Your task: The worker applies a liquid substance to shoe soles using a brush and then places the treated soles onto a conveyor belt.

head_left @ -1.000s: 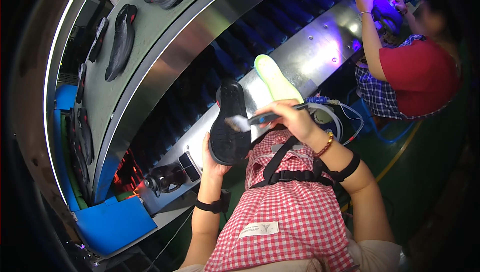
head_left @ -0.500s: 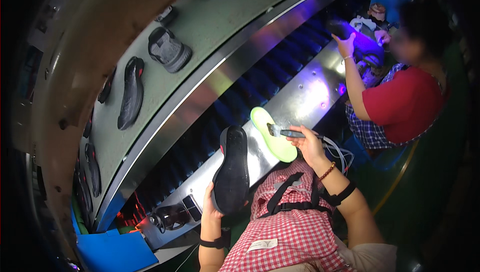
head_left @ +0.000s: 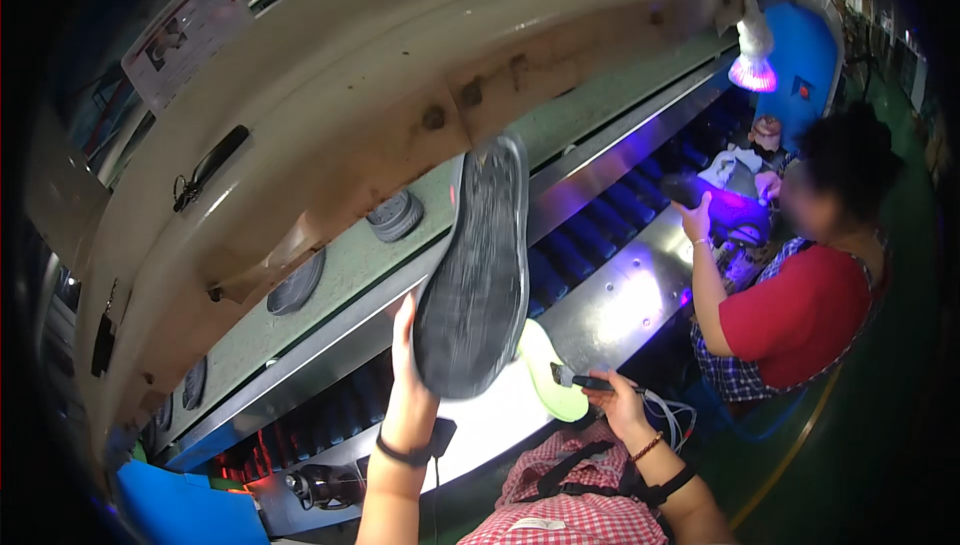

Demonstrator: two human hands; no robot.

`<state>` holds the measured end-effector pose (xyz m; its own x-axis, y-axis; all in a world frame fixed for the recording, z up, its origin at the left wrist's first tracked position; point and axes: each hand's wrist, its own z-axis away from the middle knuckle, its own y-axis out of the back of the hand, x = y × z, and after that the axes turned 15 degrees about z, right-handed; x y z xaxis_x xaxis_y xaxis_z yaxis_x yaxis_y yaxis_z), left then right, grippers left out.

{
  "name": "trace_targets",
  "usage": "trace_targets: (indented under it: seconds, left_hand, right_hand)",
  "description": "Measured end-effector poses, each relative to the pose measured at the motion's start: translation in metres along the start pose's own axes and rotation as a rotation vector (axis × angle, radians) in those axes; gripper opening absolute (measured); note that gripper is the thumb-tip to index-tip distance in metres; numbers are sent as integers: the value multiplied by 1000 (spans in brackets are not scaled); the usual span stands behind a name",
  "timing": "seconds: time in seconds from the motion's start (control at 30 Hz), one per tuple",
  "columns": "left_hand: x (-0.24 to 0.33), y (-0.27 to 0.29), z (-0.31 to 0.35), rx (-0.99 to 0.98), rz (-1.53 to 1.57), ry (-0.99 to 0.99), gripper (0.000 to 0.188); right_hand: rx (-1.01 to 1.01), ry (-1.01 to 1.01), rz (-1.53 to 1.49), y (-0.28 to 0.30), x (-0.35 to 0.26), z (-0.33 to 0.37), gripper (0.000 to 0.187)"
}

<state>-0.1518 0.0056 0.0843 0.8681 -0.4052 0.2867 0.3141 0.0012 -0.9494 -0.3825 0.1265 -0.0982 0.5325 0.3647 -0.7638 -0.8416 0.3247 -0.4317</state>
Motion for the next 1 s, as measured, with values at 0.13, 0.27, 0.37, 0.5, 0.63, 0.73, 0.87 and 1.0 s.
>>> trace_targets:
  seconds: [0.13,0.27,0.37,0.5,0.63,0.73,0.87,1.0]
  left_hand:
    - [2,-52,-141,-347,166,-15,74]
    - [-54,-79,-188,187,52,83,98]
    - [-75,-59,-149,-85,-646,119,84]
    - [-25,-22,-120,-268,-1914,-1034,59]
    - [56,-2,-110,218,-2170,-1267,55]
    - [108,35,-94,297,-2272,-1128,31]
    - [92,16,-63,125,-2246,-1407,20]
    - [29,11,-26,42,-1699,-1610,24]
  right_hand:
    - [-65,17,33,-9,-1,8,36]
    - [-72,26,14,0,-4,14,36]
    - [-79,-5,2,3,-2,12,37]
    - [-102,-8,70,-1,-1,12,37]
    - [-151,-4,117,-3,0,9,36]
    - [-212,-18,193,-20,-2,17,41]
    - [-220,-51,189,-24,4,14,41]
    - [-196,-46,109,-17,6,7,32]
